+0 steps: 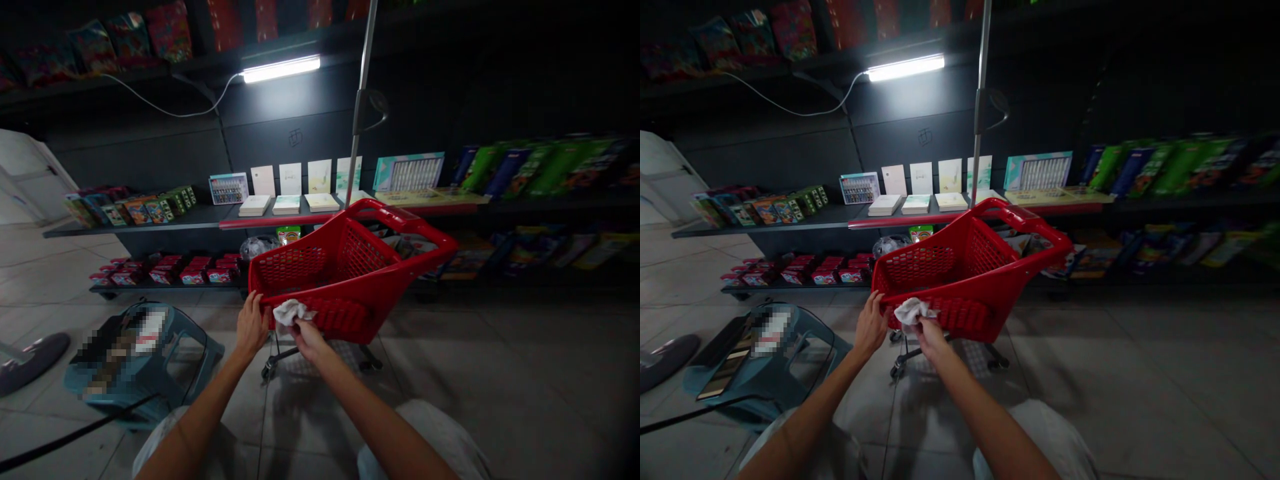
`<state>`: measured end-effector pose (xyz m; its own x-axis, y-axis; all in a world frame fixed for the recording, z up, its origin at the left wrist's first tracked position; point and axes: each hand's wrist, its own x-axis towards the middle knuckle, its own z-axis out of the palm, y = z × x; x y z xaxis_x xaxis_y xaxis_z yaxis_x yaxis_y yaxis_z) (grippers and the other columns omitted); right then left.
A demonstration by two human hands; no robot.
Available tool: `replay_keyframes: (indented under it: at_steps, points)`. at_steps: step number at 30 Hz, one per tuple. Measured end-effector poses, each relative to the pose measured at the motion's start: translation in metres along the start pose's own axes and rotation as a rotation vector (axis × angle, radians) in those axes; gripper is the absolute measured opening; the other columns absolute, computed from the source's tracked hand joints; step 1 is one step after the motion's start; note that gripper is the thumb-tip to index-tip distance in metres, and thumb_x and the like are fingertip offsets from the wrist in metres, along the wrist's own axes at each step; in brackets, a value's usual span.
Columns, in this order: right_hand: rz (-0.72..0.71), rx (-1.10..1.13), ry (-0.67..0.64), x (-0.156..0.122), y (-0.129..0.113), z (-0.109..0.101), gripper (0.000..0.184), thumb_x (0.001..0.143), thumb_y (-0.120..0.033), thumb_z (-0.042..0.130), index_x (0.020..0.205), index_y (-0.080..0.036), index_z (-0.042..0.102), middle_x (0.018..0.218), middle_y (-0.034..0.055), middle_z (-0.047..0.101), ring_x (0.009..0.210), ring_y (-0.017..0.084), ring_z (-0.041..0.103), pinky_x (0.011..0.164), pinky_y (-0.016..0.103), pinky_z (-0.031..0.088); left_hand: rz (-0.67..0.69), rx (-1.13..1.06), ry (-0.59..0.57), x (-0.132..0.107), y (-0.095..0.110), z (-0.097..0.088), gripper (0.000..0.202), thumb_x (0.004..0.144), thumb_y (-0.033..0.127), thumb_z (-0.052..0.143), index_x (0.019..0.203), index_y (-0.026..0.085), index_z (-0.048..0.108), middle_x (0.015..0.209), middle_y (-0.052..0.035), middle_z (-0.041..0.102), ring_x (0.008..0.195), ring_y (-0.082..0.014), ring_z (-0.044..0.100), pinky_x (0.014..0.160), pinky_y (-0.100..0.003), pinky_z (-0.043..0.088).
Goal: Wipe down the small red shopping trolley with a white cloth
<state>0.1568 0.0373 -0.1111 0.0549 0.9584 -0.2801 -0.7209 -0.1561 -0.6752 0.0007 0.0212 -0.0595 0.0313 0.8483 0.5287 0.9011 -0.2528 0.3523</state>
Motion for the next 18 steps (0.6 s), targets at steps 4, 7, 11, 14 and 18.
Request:
replay_keyframes:
  at_steps: [4, 7, 11, 14, 18]
  points:
    - [0.056, 0.071, 0.139, -0.001, -0.050, -0.028, 0.022, 0.068, -0.009, 0.070, 0.087, -0.020, 0.067, 0.086, -0.0004, 0.075, 0.077, 0.014, 0.071, 0.065, 0.022, 0.061, 0.053, -0.003, -0.012, -0.001, -0.009, 0.001, 0.050, 0.101, 0.035, 0.044, 0.149, 0.021, 0.037, 0.157, -0.0155, 0.041, 0.142, -0.0295, 0.045, 0.110, -0.048, 0.046]
    - [-0.015, 0.119, 0.237, -0.001, -0.090, -0.058, 0.022, 0.073, -0.009, 0.069, 0.091, -0.020, 0.067, 0.089, -0.0017, 0.074, 0.078, 0.012, 0.070, 0.068, 0.021, 0.062, 0.071, -0.004, -0.026, -0.001, -0.012, 0.000, 0.052, 0.101, 0.034, 0.045, 0.150, 0.021, 0.035, 0.158, -0.0154, 0.039, 0.142, -0.0300, 0.045, 0.110, -0.048, 0.046]
    - [-0.150, 0.220, 0.337, 0.002, -0.142, -0.094, 0.017, 0.077, -0.008, 0.069, 0.089, -0.018, 0.064, 0.088, -0.0015, 0.073, 0.076, 0.009, 0.069, 0.067, 0.016, 0.061, 0.097, 0.009, -0.031, -0.001, -0.015, 0.000, 0.053, 0.100, 0.033, 0.047, 0.150, 0.019, 0.035, 0.157, -0.0162, 0.039, 0.141, -0.0304, 0.046, 0.112, -0.049, 0.045]
    - [-0.245, 0.282, 0.407, 0.006, -0.170, -0.110, 0.014, 0.079, -0.009, 0.066, 0.090, -0.018, 0.064, 0.089, -0.0018, 0.072, 0.076, 0.008, 0.068, 0.066, 0.014, 0.059, 0.118, -0.007, -0.028, -0.001, -0.015, 0.000, 0.055, 0.098, 0.030, 0.049, 0.150, 0.018, 0.035, 0.157, -0.0169, 0.039, 0.143, -0.0303, 0.043, 0.115, -0.049, 0.043]
    - [-0.353, 0.257, 0.486, 0.009, -0.165, -0.104, 0.021, 0.073, -0.009, 0.068, 0.092, -0.019, 0.065, 0.093, -0.0034, 0.071, 0.077, 0.007, 0.068, 0.064, 0.013, 0.057, 0.113, -0.078, -0.021, -0.003, -0.012, 0.004, 0.057, 0.097, 0.026, 0.050, 0.151, 0.018, 0.033, 0.158, -0.0172, 0.035, 0.147, -0.0306, 0.037, 0.119, -0.051, 0.039]
